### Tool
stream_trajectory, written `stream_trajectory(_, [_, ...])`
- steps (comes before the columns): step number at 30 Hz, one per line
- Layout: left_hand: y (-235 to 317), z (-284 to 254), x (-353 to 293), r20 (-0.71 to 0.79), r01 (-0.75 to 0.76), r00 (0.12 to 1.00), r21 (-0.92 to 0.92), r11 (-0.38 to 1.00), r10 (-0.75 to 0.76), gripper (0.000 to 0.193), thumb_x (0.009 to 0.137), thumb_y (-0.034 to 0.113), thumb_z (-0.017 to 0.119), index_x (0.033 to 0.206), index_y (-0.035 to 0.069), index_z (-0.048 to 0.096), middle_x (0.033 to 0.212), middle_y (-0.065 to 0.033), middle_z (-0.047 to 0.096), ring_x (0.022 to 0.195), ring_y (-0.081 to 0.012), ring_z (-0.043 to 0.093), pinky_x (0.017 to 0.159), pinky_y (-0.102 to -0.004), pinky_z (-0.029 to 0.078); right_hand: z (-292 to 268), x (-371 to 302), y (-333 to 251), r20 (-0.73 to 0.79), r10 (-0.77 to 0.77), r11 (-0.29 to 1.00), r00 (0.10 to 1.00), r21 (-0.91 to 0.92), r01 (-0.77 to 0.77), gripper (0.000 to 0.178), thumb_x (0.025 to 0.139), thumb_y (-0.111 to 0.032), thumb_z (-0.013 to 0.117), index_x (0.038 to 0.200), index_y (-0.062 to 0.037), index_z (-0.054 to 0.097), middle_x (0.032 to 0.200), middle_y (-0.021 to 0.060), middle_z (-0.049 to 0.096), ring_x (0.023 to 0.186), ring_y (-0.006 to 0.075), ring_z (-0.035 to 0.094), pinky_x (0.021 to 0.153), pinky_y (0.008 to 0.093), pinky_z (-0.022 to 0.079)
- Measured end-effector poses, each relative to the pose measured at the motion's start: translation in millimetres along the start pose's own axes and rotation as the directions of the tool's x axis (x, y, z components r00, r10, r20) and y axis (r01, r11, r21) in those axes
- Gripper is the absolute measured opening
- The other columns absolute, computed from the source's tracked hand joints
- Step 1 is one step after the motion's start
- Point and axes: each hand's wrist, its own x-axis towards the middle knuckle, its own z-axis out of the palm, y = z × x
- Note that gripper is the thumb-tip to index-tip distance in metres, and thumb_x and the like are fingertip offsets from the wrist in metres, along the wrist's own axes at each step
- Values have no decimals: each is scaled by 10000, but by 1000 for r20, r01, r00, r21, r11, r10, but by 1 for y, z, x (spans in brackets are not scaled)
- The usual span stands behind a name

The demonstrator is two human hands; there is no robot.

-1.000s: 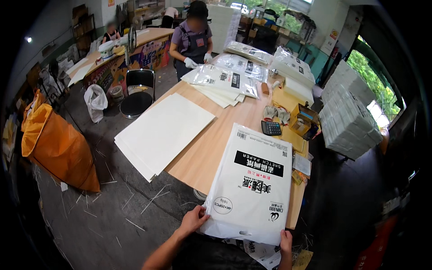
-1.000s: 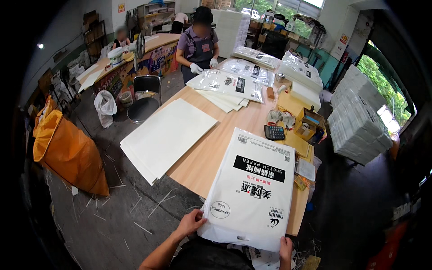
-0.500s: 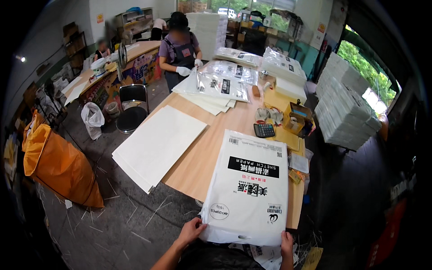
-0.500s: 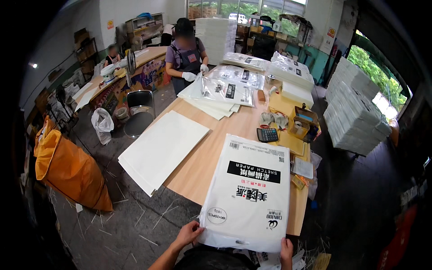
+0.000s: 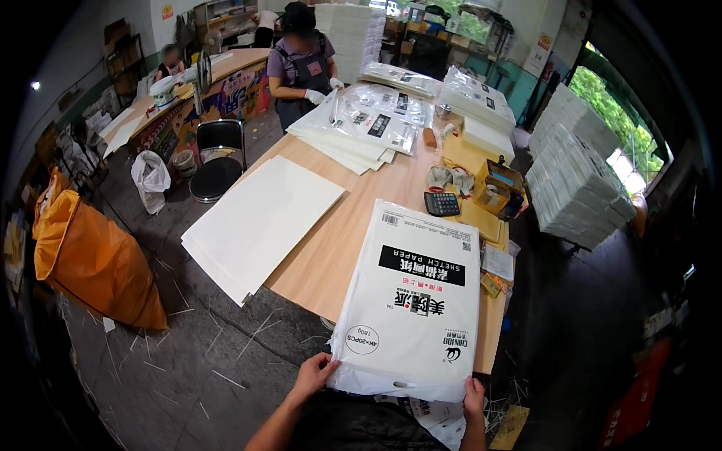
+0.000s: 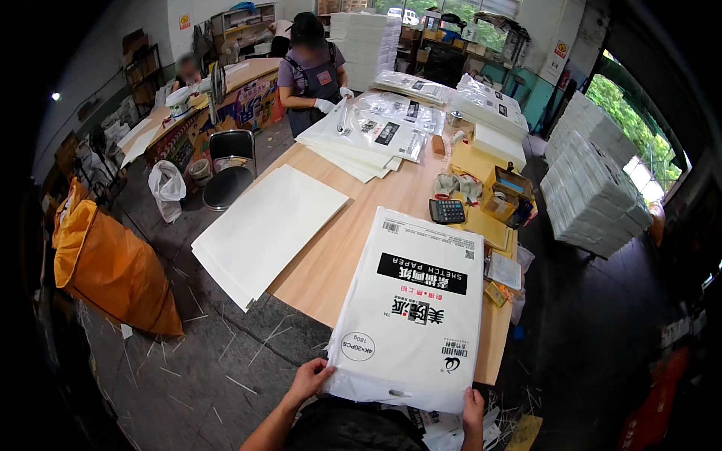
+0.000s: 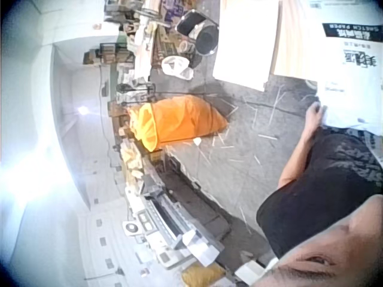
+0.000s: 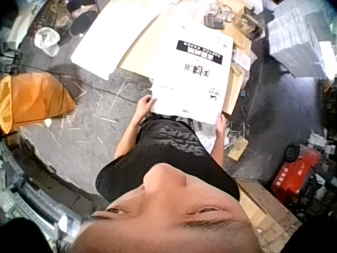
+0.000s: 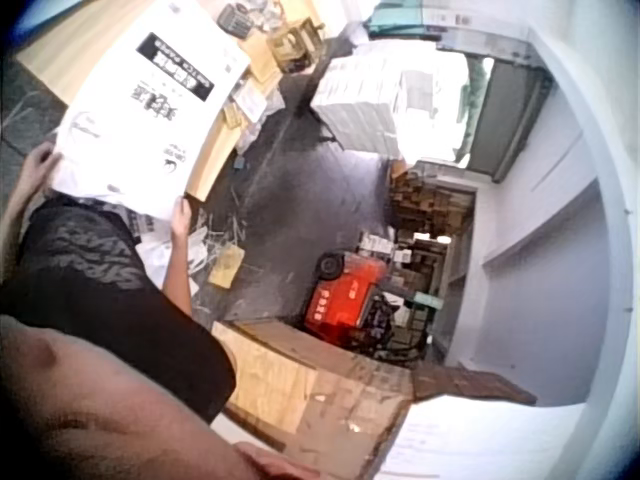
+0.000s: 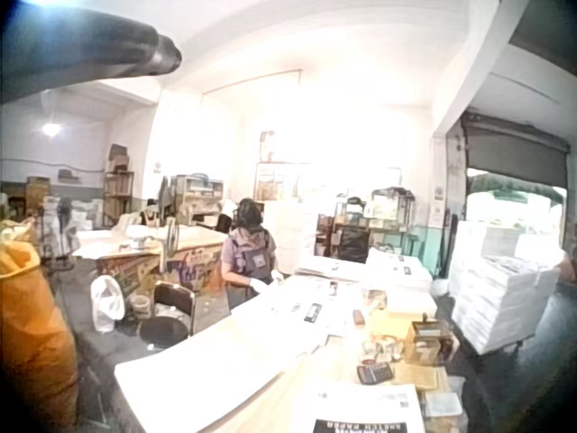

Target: The person removes sheets of white paper from a plastic package and places them into a new plastic bag. The person repeats this process multiple times, handling the paper and packaging materials by hand.

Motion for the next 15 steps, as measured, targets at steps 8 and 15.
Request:
stream_trajectory(8, [1, -2, 4, -60, -1, 998, 172, 985, 12, 283, 884, 280, 693, 795, 25, 612, 680, -25, 605, 638, -77, 506, 579, -286, 447, 9, -4, -8, -3, 1, 998, 1000, 57, -1, 304, 1006, -284, 502, 915, -17, 613, 826, -3, 586, 758, 73, 491, 695, 254, 420])
stream_trajectory(15, [4, -1, 1, -48, -40, 998, 157, 987, 48, 237, 880, 231, 686, 963, 16, 629, 735, -39, 626, 656, -76, 523, 594, -275, 450, 6, -5, -2, -4, -12, 997, 1000, 78, 13, 325, 1014, -296, 480, 954, -6, 615, 861, 11, 602, 789, 85, 507, 724, 259, 427])
